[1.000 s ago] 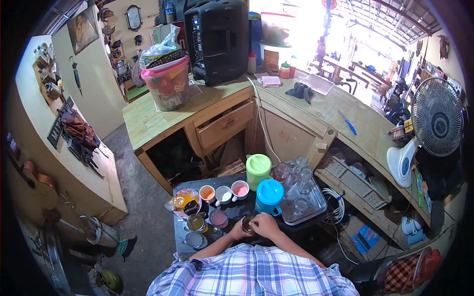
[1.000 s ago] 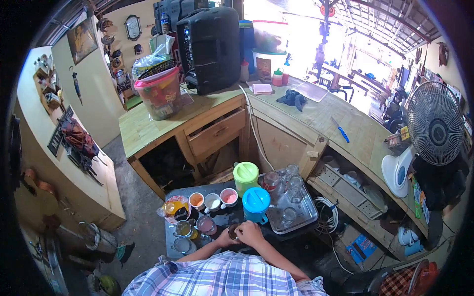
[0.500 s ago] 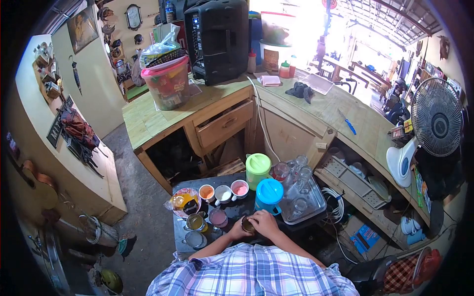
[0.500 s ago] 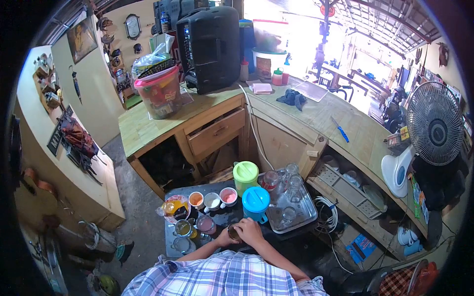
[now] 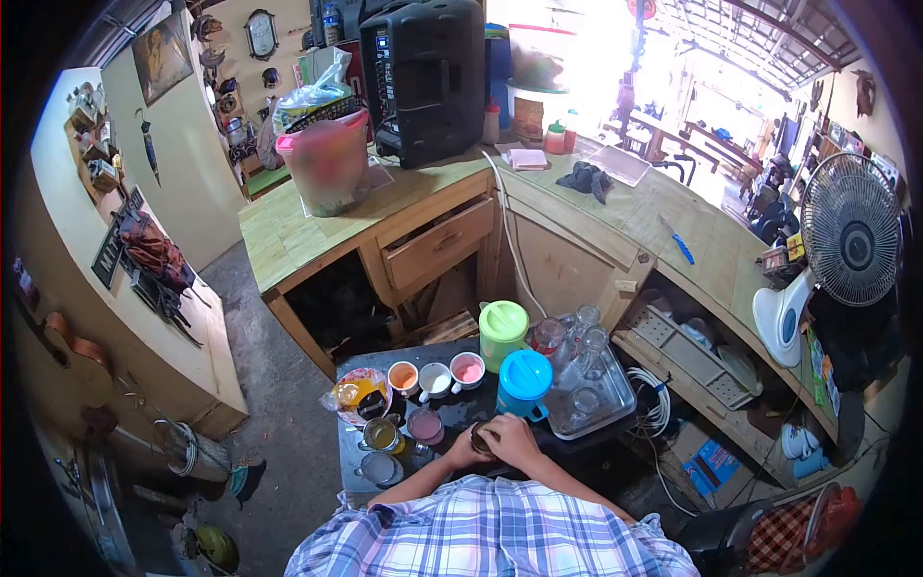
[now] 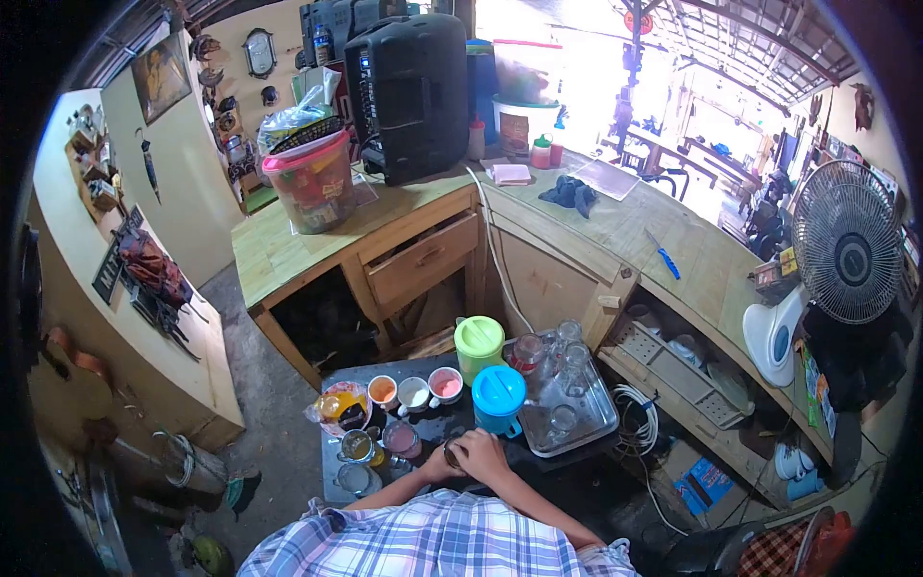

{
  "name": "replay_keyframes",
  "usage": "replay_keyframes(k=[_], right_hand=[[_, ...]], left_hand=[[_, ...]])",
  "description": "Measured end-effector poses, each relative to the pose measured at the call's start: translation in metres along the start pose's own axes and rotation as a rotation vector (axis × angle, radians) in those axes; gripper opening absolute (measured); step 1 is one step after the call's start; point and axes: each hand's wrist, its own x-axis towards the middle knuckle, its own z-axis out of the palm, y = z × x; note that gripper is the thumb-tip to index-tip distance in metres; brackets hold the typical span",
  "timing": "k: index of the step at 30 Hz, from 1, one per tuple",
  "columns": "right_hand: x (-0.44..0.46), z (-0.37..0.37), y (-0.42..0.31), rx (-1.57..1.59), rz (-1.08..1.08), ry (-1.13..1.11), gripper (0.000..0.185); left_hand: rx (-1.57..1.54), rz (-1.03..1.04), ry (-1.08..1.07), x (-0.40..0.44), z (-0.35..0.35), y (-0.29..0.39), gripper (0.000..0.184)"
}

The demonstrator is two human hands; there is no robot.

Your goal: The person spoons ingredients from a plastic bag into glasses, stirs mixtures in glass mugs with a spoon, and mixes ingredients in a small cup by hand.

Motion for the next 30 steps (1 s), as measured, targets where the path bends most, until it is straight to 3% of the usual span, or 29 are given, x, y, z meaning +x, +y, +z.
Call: replay_keyframes(k=[4,7,10,12,16,18,21,24,30], right_hand=[[-0.001,-0.003,-0.004,-0.024,0.008,0.095,0.014],[-0.004,0.002,0.005,-0.085,0.062,-0.043,0.013],[0.000,-0.002,-0.004,0.079,0.011,-0.052,0.012],[0.004,-0.006,-0.010,0.120,0.026,0.094,0.012],[-0.004,0.004,0.005,0.058,0.074,-0.022,0.013],[-0.004,0.007,0.005,0.247,0.098,-0.030,0.016],[0.003,-0.002,-0.009,0.327,0.107,0.055,0.017],[-0.001,0.002,0.002,0.158,0.092,-0.061,0.017],[0.004,0.000,-0.005,0.302,0.051,0.018,0.016]], left_hand=[[0.020,-0.005,0.012,0.000,-0.001,-0.007,0.079],[-0.038,-0.022,0.015,0.000,-0.001,-0.010,0.080],[0.024,-0.030,0.002,-0.002,-0.001,-0.012,0.083],[0.002,-0.050,0.013,0.001,0.000,-0.017,0.083],[0.107,-0.027,0.013,0.002,-0.005,-0.032,0.082],[-0.093,-0.064,-0.004,0.002,-0.003,-0.040,0.083],[-0.036,-0.062,0.003,-0.001,-0.001,-0.020,0.083],[0.049,-0.077,-0.004,0.001,-0.005,-0.027,0.081],[0.057,-0.078,-0.002,0.000,-0.004,-0.025,0.081]])
